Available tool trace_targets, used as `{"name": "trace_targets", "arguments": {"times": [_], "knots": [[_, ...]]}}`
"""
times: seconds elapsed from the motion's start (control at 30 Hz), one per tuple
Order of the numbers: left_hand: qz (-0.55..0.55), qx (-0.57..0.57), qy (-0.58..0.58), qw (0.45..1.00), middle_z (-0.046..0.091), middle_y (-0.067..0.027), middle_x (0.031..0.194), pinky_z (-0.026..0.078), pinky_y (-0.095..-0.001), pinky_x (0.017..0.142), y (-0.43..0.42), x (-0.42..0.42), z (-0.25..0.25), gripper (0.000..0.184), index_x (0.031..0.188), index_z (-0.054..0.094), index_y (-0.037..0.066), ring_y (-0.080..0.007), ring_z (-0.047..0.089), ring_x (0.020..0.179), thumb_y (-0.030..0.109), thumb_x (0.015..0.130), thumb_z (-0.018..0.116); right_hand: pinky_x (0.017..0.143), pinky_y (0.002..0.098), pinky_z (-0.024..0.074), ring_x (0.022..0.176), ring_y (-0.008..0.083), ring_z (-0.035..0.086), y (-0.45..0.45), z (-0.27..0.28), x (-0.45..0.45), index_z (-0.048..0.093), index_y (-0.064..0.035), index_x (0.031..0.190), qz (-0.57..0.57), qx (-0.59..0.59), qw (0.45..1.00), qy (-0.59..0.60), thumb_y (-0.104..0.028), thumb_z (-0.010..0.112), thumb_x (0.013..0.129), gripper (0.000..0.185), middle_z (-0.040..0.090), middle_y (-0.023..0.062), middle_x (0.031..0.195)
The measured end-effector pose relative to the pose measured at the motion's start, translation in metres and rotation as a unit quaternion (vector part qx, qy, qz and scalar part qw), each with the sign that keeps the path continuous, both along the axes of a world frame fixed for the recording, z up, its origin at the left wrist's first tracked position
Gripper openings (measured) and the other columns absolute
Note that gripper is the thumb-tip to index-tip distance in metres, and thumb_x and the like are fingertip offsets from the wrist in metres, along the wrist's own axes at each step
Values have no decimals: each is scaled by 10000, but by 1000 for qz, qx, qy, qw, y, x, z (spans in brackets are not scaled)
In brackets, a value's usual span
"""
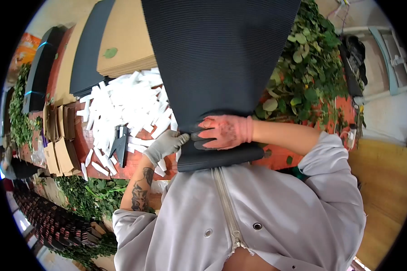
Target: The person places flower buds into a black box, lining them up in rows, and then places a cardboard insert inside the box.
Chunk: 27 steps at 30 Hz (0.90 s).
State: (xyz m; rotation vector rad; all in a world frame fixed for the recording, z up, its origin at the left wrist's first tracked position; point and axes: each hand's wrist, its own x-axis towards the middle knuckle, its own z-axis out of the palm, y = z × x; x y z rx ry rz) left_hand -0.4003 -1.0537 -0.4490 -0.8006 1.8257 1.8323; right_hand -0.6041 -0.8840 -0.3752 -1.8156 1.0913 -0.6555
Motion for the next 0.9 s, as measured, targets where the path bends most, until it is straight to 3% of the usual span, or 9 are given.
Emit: {"name": "trace_targets", "arguments": {"times": [0.03,0.13,0.17,0.3,0.57,0.67,0.73,0.83,0.9], "knots": [[-81,-99,31,991,558,-95,568,428,-314,522,-5,4,-2,472,821,652,-8,-179,528,510,452,873,564,1052,372,301,1180,238,443,-4,-22,0,545,-123,1162,5,58,995,-80,-319,625,748,465,502,85,1230],[-69,-524,125,839,561,-112,570,423,-365,514,11,-1,98,196,694,632,39,-268,557,541,213,785,641,1056,403,303,1235,281,386,-11,-28,-1,545,-112,1167,85,-195,915,342,-311,631,733,485,444,127,1297],[64,-502,271,819,522,-82,507,419,-383,496,16,-5,121,190,640,601,68,-290,539,494,218,748,645,1057,413,302,1239,306,379,-12,-32,-2,542,-103,1166,101,-157,924,334,-316,633,729,494,443,139,1298],[-93,-540,519,656,589,-100,1094,441,-441,863,26,-46,180,392,942,657,133,-297,535,1040,272,577,681,1032,420,331,1214,330,406,-9,-43,-3,494,-134,1219,30,-90,983,157,-309,635,730,538,466,117,1279],[-179,-357,166,902,620,-163,1090,400,-397,956,-34,-122,160,645,1046,634,52,-346,542,1089,568,896,277,999,436,353,1177,317,430,-14,-29,3,584,-141,1112,128,-82,911,383,-311,628,734,417,456,120,1264],[63,-378,340,859,649,-156,990,462,-361,845,-67,-58,195,357,1075,625,64,-309,603,971,332,851,549,997,445,359,1199,324,412,-18,-22,5,584,-145,1110,135,-64,908,393,-303,639,716,428,462,116,1245],[305,-602,347,651,660,-114,915,480,-303,761,-132,-3,142,260,998,657,78,-233,619,854,111,740,657,995,451,361,1201,324,410,-14,-30,2,583,-145,1109,133,-74,912,381,-302,642,712,431,462,115,1239],[333,-778,-63,529,625,-156,1051,442,-391,868,-201,128,136,557,1128,577,62,-337,582,966,410,706,681,991,461,365,1201,324,408,-11,-33,2,581,-144,1107,127,-83,914,376,-304,646,707,436,462,113,1236],[311,-674,-352,570,606,-162,1090,420,-403,892,-231,197,116,769,1207,492,55,-318,559,1041,541,642,686,989,464,366,1200,325,409,-12,-31,2,581,-144,1107,126,-87,913,379,-307,646,707,437,462,112,1239]]}}
